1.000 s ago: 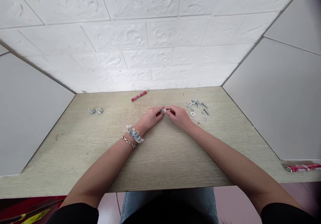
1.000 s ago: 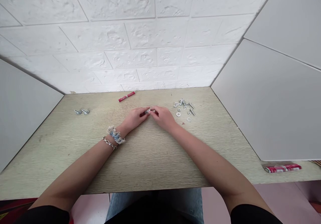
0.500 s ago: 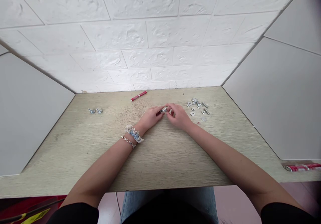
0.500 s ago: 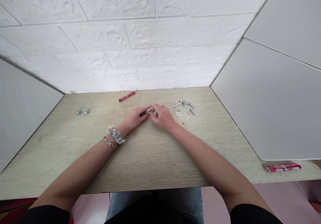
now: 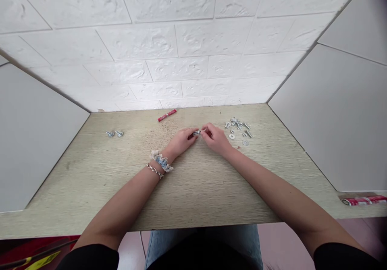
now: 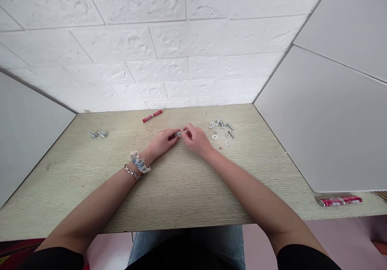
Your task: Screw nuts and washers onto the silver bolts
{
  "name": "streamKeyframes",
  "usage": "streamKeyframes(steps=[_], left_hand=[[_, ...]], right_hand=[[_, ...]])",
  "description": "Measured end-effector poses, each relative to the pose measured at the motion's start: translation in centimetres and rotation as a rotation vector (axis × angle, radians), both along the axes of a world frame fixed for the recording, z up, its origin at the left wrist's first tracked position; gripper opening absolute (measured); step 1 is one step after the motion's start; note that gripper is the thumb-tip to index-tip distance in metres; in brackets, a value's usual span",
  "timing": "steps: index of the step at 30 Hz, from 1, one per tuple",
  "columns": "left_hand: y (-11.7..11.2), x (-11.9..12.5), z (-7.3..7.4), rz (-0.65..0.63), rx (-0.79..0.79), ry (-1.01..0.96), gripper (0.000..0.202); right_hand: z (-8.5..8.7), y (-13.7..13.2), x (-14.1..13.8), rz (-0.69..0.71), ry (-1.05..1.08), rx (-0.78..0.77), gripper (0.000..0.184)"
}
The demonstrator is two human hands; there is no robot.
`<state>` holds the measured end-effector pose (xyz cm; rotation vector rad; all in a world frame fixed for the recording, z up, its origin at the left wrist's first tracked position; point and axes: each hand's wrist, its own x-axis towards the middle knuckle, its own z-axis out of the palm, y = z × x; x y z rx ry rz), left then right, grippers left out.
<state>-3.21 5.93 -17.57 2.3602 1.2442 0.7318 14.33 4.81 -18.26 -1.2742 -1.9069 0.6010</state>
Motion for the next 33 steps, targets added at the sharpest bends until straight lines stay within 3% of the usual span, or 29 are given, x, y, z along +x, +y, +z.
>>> streamKeyframes(steps=[8,13,17,21,24,30,33], left_hand=[[0.0,0.0,0.0,-0.009,0.009,-0.023,0.028],[0.0,-0.1,-0.2,0.0,0.029,-0.021,0.029],[0.1,-0.1,-0.5,0.04,0.068,-0.016,0.03],[0.1,-0.1,-0.6,0.052,0.104,-0.029,0.031],[0.1,-0.2,-0.6,0.053,0.131,-0.016,0.031],[0.1,-0.3,-0.9,-0.002,0.161,0.009,0.031],[0.1,-0.2,-1.1,-0.009,0.177,0.013,0.033]], right_hand=[[-0.5,0.2,-0.1,0.111,-0.083,0.138,0.021],[-0.2,0.3,-0.1,0.074,-0.049,0.061,0.014],[-0.1,0.2,0.2,0.014,0.06,0.002,0.033],[-0.3,0.1,0.3,-0.022,0.174,-0.027,0.023],[-0.5,0.1,0.1,0.025,0.118,0.03,0.031],[-0.3,0.1,0.0,0.087,-0.012,0.107,0.021],[-0.3,0.1,0.2,0.06,0.016,0.038,0.038]])
